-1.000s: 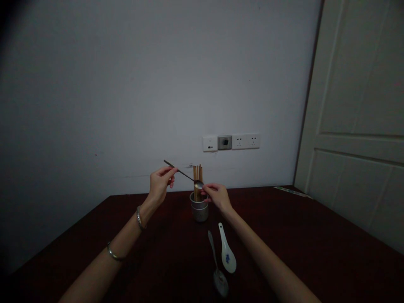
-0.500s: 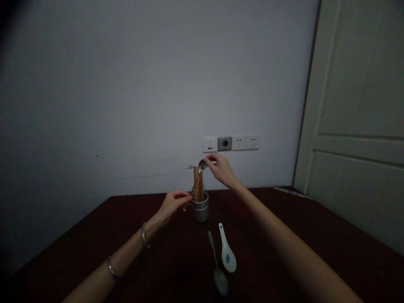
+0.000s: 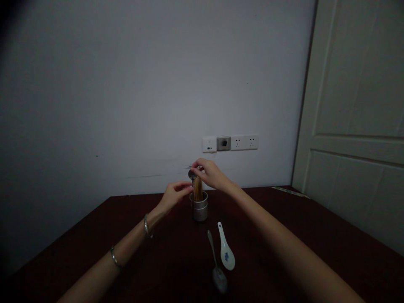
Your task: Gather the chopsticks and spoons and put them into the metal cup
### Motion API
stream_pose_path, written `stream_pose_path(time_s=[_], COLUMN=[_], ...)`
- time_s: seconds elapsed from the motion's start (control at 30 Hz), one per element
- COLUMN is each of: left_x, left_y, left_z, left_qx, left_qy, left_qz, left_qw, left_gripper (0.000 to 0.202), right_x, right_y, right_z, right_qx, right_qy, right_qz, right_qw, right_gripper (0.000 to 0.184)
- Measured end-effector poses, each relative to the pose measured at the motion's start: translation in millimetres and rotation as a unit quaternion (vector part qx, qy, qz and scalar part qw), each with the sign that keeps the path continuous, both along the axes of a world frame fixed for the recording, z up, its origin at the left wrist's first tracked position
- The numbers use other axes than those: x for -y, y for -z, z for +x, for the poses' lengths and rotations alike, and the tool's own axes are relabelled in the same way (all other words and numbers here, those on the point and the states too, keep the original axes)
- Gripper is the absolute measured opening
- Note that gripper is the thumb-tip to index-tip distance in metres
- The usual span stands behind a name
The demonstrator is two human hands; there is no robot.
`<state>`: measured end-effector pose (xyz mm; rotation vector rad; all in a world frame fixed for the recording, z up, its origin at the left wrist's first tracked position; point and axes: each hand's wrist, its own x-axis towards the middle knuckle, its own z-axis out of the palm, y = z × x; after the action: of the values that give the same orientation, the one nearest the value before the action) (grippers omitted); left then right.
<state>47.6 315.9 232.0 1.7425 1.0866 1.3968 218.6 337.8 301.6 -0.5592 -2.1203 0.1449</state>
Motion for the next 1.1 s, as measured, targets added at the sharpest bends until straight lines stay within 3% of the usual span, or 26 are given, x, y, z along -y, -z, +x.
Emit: stream_pose_path(time_s=[0.17,0.33,0.47,0.6,0.7,0.77,0.93,1.1], left_x=[-0.7,-11.4,-27.0,-46.0,-62.3,-72.1,-86.1,-90.8], left_y=[-24.0,-24.5,-26.8,-36.7,-41.5,-40.5,-22.8,2.5], left_z=[2.9,5.4,5.3,0.7,-4.2,-6.3,-4.9,-1.9], left_qx=[-0.001,-0.009,0.01,0.088,0.139,0.147,0.121,0.105], left_qy=[0.001,-0.004,-0.012,-0.063,-0.1,-0.121,-0.127,-0.138], left_qz=[-0.021,-0.012,0.03,0.044,0.044,0.045,0.03,-0.001], left_qw=[1.0,1.0,0.999,0.993,0.984,0.981,0.984,0.985], left_gripper=[0.022,0.024,0.022,0.021,0.021,0.021,0.021,0.022], right_x=[-0.6,-1.5,-13.6,-39.0,-54.2,-59.9,-62.4,-59.2], right_y=[0.3,-3.3,3.5,38.7,77.4,102.4,145.2,159.2], right_z=[-2.5,-1.3,10.8,28.0,34.5,33.6,19.1,6.4], right_qx=[0.006,-0.024,-0.097,-0.174,-0.168,-0.162,-0.133,-0.134], right_qy=[-0.002,-0.01,0.012,0.045,-0.007,-0.04,-0.053,-0.139], right_qz=[0.002,-0.007,-0.072,-0.213,-0.36,-0.416,-0.455,-0.46], right_qw=[1.0,1.0,0.993,0.961,0.917,0.894,0.879,0.867], right_gripper=[0.015,0.018,0.03,0.042,0.064,0.081,0.106,0.094])
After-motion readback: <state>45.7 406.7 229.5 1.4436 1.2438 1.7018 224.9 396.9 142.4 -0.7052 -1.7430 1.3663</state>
